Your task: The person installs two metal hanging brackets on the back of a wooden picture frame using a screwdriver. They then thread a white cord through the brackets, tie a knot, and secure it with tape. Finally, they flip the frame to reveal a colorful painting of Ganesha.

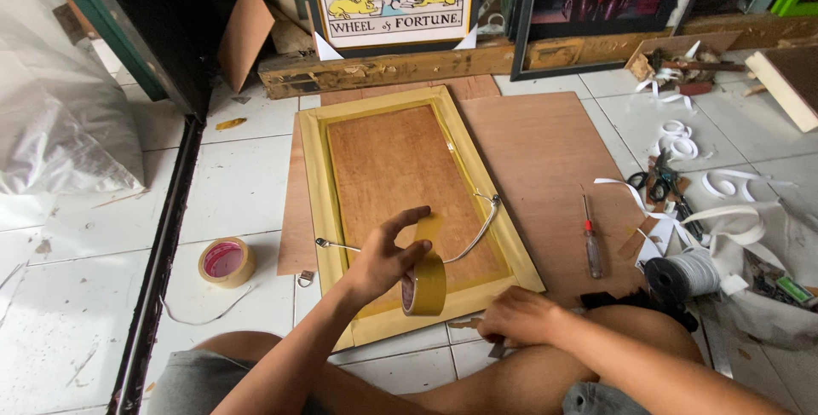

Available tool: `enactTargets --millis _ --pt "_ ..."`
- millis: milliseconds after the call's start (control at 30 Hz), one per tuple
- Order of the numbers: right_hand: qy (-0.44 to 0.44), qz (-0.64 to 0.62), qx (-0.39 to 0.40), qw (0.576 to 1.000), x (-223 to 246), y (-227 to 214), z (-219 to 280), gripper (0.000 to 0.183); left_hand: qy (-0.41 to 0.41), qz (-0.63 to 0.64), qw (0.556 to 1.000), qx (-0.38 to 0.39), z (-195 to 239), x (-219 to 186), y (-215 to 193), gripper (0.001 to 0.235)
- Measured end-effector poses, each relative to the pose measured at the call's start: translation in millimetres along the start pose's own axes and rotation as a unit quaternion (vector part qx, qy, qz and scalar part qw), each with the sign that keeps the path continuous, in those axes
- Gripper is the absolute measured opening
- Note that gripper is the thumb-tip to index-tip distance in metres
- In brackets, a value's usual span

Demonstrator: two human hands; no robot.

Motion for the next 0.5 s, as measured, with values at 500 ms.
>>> enactTargets --millis 500 --pt "0.252 -0.112 -0.226 0.934 -16 -42 18 0.01 0.009 -0.041 0.999 -0.03 -2 10 1 0.069"
Point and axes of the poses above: each hand's wrist, its own z-axis away from the middle knuckle, its own y-axis out of the palm, x = y × z, the point moved 3 cm from there along -z, towards the middle knuckle, and after that the axes turned 13 degrees about -y, right-handed, at the moved point
